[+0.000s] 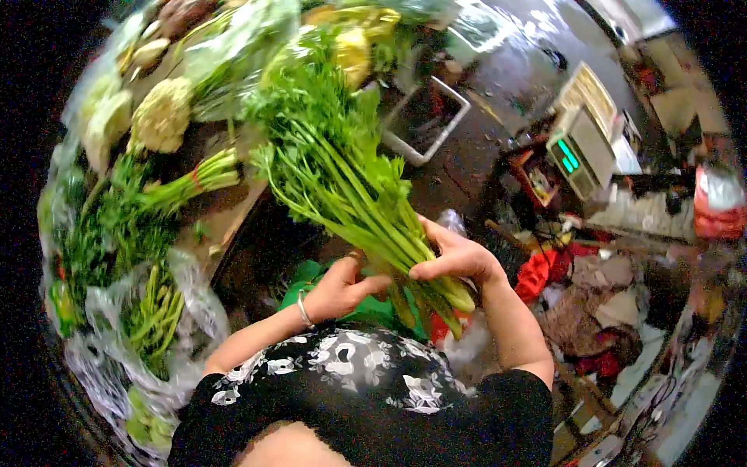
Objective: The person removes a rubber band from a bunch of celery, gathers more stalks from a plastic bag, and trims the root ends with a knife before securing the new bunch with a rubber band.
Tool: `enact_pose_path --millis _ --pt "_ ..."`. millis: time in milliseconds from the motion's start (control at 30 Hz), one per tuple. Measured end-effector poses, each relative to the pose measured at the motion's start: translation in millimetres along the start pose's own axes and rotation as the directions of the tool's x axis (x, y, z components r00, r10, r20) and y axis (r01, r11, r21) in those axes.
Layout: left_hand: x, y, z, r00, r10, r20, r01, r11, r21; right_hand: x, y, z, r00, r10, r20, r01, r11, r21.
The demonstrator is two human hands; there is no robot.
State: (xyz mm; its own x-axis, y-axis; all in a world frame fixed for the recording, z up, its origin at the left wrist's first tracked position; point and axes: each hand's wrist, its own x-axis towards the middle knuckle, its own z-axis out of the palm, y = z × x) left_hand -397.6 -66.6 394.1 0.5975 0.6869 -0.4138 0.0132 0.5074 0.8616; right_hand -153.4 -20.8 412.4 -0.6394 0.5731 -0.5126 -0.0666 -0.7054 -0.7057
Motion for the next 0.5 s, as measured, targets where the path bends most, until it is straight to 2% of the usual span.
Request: enact_pose_path --millis 33,67,100,133,167,267,333,400,433,467,500 --pt "13 -2 11 0.996 -0.08 0.045 0.079 0.997 0.024 -11 9 -17 1.0 0.011 -0.023 -0.012 0.997 -0.072" --pt "25 -1 18 0.992 -0.097 0.075 0.094 0.995 0.037 -22 16 -29 0.999 0.024 -0.046 -0.03 0.989 -0.144" --pt "37 1 25 0.976 -0.168 0.14 0.158 0.984 0.081 -33 18 -36 0.997 0.041 -0.07 -0.049 0.992 -0.118" --pt "47 3 31 0.95 -0.24 0.199 0.218 0.968 0.127 -41 28 -47 0.995 0.012 -0.096 -0.033 0.975 -0.219" --pt "57 -4 38 0.954 -0.203 0.221 0.184 0.977 0.106 -51 35 -55 0.994 0.03 -0.11 -0.049 0.983 -0.178" --pt "78 -13 57 0.914 -0.263 0.31 0.237 0.964 0.119 -81 62 -67 0.98 0.054 -0.192 -0.069 0.995 -0.072" --pt "89 -11 66 0.898 -0.268 0.349 0.207 0.957 0.202 -97 80 -71 0.954 0.015 -0.298 -0.031 0.998 -0.051" --pt "101 -1 74 0.868 -0.249 0.43 0.094 0.932 0.351 -109 100 -80 0.951 0.007 -0.31 -0.013 1.0 -0.016" --pt "103 -16 77 0.902 -0.17 0.397 0.07 0.965 0.254 -113 107 -77 0.949 0.022 -0.316 0.016 0.993 0.116" --pt "107 -18 77 0.895 -0.182 0.407 0.076 0.962 0.263 -116 112 -74 0.946 0.038 -0.321 0.044 0.968 0.245" --pt "113 -17 77 0.885 -0.191 0.424 0.043 0.941 0.334 -119 117 -73 0.942 0.071 -0.328 0.029 0.957 0.29"
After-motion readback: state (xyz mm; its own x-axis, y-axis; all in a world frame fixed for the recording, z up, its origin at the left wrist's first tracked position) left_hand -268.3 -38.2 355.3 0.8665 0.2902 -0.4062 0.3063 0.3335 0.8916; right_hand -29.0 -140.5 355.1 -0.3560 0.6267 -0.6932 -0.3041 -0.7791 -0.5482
